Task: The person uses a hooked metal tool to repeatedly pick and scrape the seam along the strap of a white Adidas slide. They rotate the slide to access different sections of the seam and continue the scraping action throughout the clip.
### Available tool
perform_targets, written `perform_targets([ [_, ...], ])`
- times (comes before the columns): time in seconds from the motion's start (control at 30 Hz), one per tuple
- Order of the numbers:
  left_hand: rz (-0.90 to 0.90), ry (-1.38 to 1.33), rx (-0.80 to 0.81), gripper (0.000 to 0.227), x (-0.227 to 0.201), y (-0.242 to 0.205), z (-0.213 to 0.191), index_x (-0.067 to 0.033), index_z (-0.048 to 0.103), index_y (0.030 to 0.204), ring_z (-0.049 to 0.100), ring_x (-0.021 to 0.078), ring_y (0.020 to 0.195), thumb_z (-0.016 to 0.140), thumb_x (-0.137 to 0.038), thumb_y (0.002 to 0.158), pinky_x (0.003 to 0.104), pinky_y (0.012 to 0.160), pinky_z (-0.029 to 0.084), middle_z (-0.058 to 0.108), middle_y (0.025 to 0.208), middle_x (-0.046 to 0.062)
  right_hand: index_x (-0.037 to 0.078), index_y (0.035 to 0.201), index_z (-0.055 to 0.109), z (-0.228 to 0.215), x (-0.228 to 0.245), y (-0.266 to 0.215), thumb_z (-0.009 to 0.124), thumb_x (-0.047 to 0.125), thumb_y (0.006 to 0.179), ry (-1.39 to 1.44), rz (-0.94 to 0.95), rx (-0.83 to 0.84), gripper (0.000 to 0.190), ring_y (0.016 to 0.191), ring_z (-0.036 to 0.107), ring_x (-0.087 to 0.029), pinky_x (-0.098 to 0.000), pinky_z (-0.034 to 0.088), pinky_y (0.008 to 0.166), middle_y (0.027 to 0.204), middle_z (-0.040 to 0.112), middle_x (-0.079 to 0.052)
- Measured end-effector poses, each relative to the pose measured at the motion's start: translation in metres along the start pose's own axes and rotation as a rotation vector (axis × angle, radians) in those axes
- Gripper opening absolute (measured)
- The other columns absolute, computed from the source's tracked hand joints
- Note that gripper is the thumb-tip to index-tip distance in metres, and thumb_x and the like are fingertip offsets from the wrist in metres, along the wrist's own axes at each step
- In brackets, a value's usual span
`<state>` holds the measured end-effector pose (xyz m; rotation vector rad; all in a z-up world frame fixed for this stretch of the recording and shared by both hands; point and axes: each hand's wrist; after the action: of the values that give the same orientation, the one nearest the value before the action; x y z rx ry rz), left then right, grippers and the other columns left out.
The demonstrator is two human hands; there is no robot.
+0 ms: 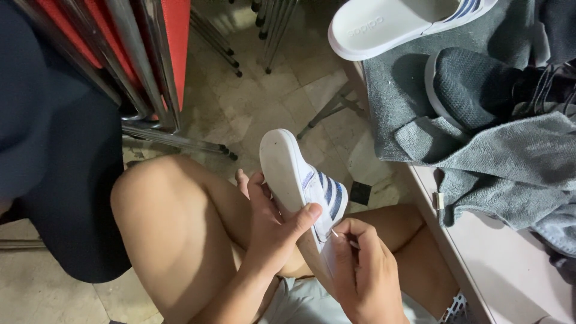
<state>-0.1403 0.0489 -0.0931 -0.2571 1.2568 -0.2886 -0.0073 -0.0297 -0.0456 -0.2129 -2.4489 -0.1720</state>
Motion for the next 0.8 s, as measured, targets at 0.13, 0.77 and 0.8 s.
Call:
perform_targets([
  [0.13,0.041,0.005,-0.039,0.092,0.002,0.001,0.002,-0.009,0.031,0.136,0.051,0.0123,0.118,0.083,-0.035,0.065,0.029,0.099,0.051,0.026,0.14,0.009,0.01,0.105,0.063,0.002,-0.003,0.0,0.054,0.025,0.099,0.144,0.184,0.06,0.019,0.063,0.065,-0.014,-0.0284,0.051,0.063,0.082,0.074,0.0],
  [0.77,-0.093,0.002,0.04,0.098,-0.003,0.0,0.004,-0.0094,0.031,0.146,0.051,0.0158,0.126,0.08,-0.042,0.068,0.031,0.102,0.052,-0.011,0.163,0.01,0.006,0.103,0.048,-0.025,0.003,-0.015,0.046,0.01,0.102,0.262,0.017,0.064,0.005,0.065,0.045,-0.013,-0.0266,0.041,0.064,0.082,0.054,-0.005],
  [0.8,-0.1,0.004,0.041,0.098,-0.006,-0.001,0.004,-0.0094,0.031,0.146,0.051,0.0158,0.126,0.08,-0.042,0.068,0.031,0.102,0.052,-0.011,0.163,0.01,0.006,0.103,0.048,-0.026,0.002,-0.016,0.046,0.01,0.102,0.261,0.024,0.066,0.005,0.065,0.045,-0.013,-0.0266,0.041,0.064,0.082,0.054,-0.005],
])
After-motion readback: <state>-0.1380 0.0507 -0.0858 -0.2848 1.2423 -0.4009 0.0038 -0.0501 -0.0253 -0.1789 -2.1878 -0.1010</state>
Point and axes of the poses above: each hand's wrist, its own y-axis towards the middle knuckle, its own z-axis out of the palm, x = y × z
